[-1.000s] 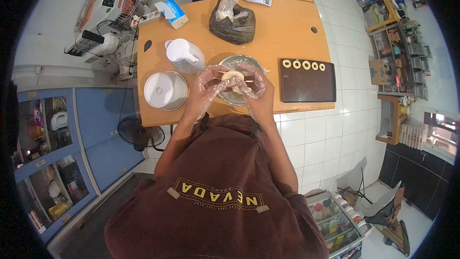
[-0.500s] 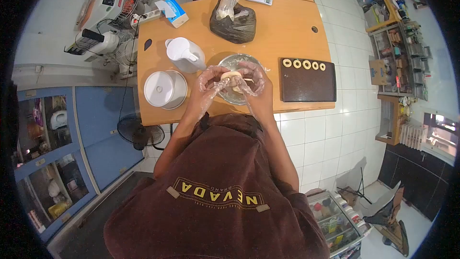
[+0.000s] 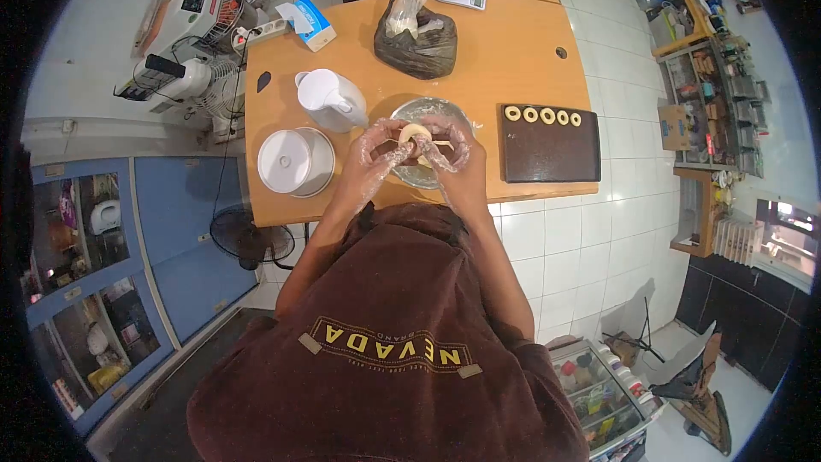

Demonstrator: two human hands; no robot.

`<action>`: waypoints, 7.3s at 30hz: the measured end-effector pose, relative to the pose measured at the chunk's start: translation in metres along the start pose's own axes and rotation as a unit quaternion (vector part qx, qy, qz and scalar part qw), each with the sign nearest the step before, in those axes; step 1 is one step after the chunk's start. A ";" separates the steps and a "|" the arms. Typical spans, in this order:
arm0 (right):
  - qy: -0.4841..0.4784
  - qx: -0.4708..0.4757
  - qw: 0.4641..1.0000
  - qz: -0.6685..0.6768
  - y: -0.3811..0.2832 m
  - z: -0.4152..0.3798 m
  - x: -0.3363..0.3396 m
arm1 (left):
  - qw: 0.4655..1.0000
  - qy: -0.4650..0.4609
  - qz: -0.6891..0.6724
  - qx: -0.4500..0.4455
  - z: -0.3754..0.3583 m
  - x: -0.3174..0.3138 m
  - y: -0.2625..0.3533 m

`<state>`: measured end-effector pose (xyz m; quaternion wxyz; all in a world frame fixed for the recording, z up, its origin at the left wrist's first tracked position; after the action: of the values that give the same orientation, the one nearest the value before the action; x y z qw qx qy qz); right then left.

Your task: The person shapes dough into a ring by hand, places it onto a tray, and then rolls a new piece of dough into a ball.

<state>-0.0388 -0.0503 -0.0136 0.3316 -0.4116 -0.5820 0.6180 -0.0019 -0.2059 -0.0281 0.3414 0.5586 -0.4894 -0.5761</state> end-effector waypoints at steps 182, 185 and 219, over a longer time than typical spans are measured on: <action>-0.038 -0.090 0.993 -0.073 -0.033 -0.003 0.125 | 0.986 0.009 0.169 -0.004 0.071 -0.094 -0.026; -0.051 -0.128 0.987 0.087 -0.023 -0.005 0.128 | 0.998 0.006 0.035 0.056 0.071 -0.095 -0.026; -0.064 -0.106 0.940 0.319 -0.008 -0.007 0.122 | 0.988 -0.035 -0.125 0.078 0.074 -0.090 -0.021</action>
<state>-0.0874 0.0622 -0.0208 0.0341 -0.5682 -0.5022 0.6510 -0.0578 -0.1016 -0.0276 0.2043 0.6201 -0.4707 -0.5934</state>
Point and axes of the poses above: each hand's wrist, its own z-axis towards the middle knuckle, its own x-axis out of the back of the hand, y = z × x, the point moved 5 cm from there along z, towards the middle knuckle, and after that the axes turned 10 degrees about -y, right-handed, at the moved point
